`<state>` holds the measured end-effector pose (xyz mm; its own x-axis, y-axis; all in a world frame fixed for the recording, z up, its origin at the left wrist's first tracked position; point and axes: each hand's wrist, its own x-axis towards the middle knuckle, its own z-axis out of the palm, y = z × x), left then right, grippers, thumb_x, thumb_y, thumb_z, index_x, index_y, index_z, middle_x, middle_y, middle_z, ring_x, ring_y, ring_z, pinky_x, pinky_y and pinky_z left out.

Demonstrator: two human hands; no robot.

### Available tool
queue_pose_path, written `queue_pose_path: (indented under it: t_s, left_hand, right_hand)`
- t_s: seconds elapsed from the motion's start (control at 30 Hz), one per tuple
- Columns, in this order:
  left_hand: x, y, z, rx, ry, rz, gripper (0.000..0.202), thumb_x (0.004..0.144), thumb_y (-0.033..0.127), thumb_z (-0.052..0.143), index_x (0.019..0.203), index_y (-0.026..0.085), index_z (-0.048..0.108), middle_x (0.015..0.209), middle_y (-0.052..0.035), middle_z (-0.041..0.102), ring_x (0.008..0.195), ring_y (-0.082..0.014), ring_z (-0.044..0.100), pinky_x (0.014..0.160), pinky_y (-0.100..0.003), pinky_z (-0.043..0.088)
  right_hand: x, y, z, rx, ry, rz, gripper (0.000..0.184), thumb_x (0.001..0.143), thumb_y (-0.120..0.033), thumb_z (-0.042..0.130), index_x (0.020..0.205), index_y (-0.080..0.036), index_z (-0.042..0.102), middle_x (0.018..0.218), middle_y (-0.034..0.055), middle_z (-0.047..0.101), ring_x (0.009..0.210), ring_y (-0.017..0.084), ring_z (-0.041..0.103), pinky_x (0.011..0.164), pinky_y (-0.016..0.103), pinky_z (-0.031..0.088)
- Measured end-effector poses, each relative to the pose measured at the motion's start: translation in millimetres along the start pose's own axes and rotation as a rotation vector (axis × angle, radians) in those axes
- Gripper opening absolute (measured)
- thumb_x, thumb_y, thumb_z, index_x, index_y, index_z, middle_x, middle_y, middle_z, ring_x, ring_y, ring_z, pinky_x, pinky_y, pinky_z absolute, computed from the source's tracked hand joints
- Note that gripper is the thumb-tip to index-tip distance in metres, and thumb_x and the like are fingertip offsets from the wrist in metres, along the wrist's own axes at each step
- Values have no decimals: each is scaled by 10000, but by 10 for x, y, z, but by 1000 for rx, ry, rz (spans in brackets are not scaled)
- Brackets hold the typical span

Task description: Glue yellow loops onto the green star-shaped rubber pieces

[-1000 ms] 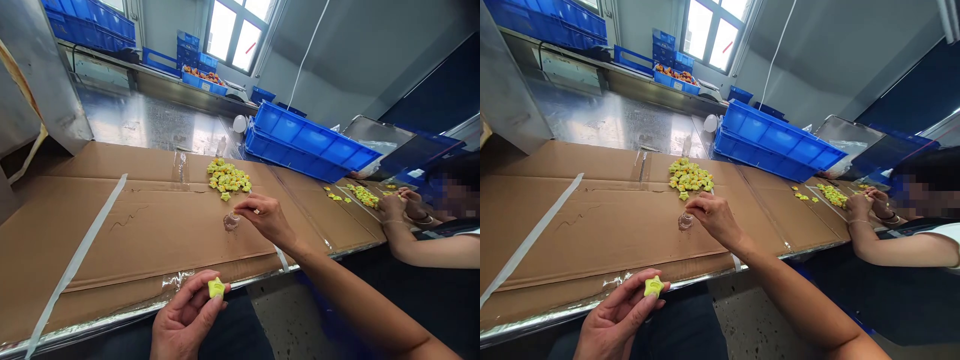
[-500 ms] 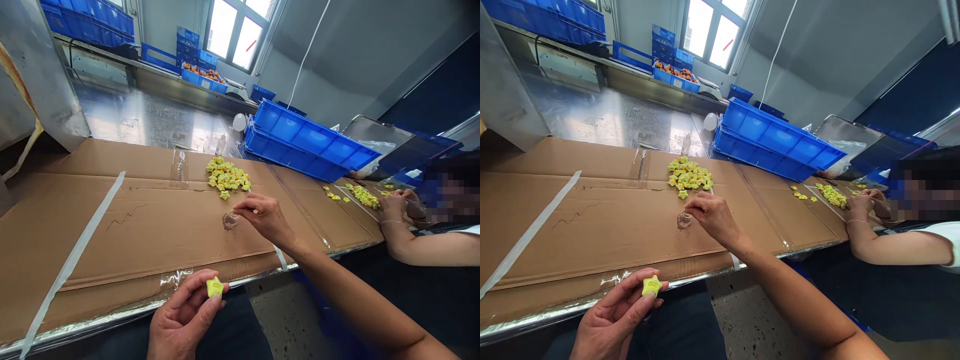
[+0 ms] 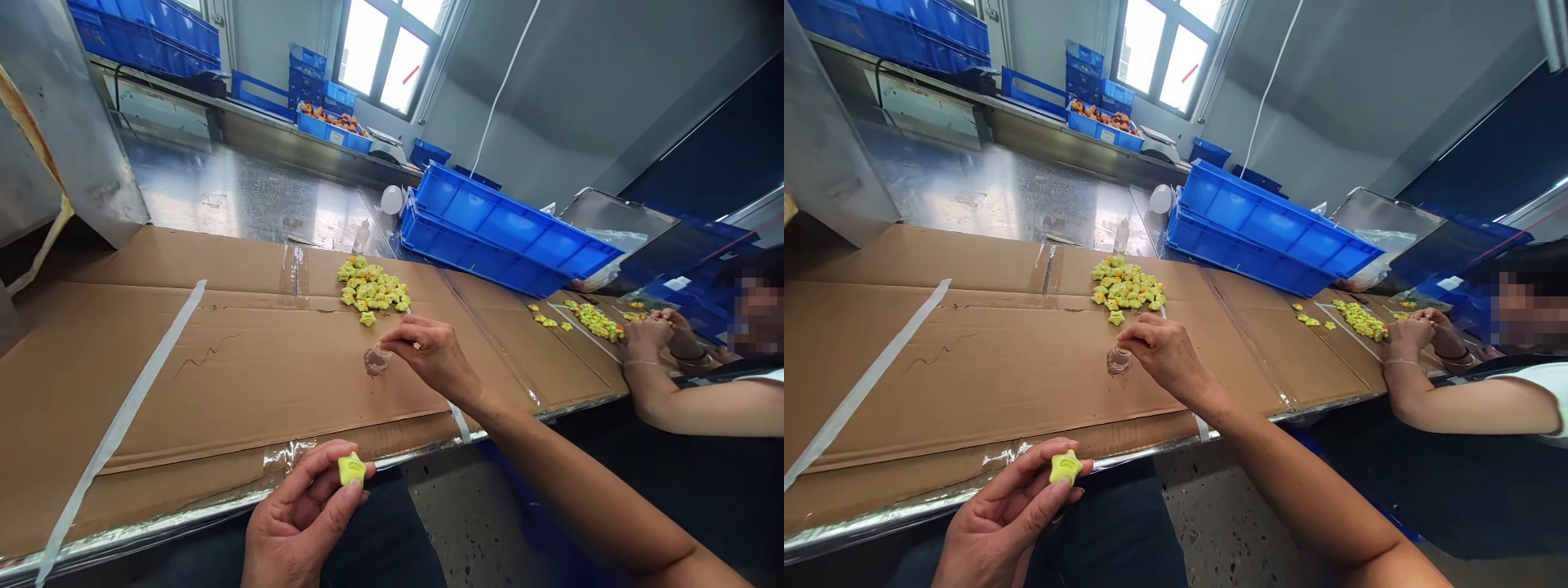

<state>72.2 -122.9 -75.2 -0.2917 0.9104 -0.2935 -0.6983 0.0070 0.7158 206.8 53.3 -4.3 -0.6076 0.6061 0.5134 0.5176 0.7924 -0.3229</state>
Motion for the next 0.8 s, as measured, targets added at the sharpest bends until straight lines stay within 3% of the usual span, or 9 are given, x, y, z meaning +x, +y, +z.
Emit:
queue_pose_path:
  t_s: [0.27, 0.5, 0.8]
  left_hand:
    - [-1, 20, 20, -12, 4, -11, 276, 542, 222, 837, 804, 189, 760, 867, -52, 734, 772, -244, 714, 649, -199, 561]
    - [-3, 55, 42, 9, -5, -48, 290, 561, 249, 834, 832, 179, 758, 880, -79, 768, 822, -233, 714, 739, -193, 548]
    - [-3, 61, 29, 19, -22, -67, 290, 566, 257, 831, 834, 177, 752, 851, -74, 767, 829, -223, 712, 735, -175, 539]
  right_hand:
    - [36, -43, -99, 92, -5, 111, 113, 762, -70, 701, 714, -171, 714, 643, -20, 630, 584, 109, 561, 568, 205, 389]
    - [52, 16, -124, 175, -22, 246, 91, 789, -194, 668, 718, -156, 710, 604, -14, 622, 529, 110, 549, 504, 203, 395]
    - [17, 84, -64, 163, -42, 271, 79, 776, -188, 672, 712, -170, 715, 635, -14, 637, 569, 113, 555, 513, 204, 375]
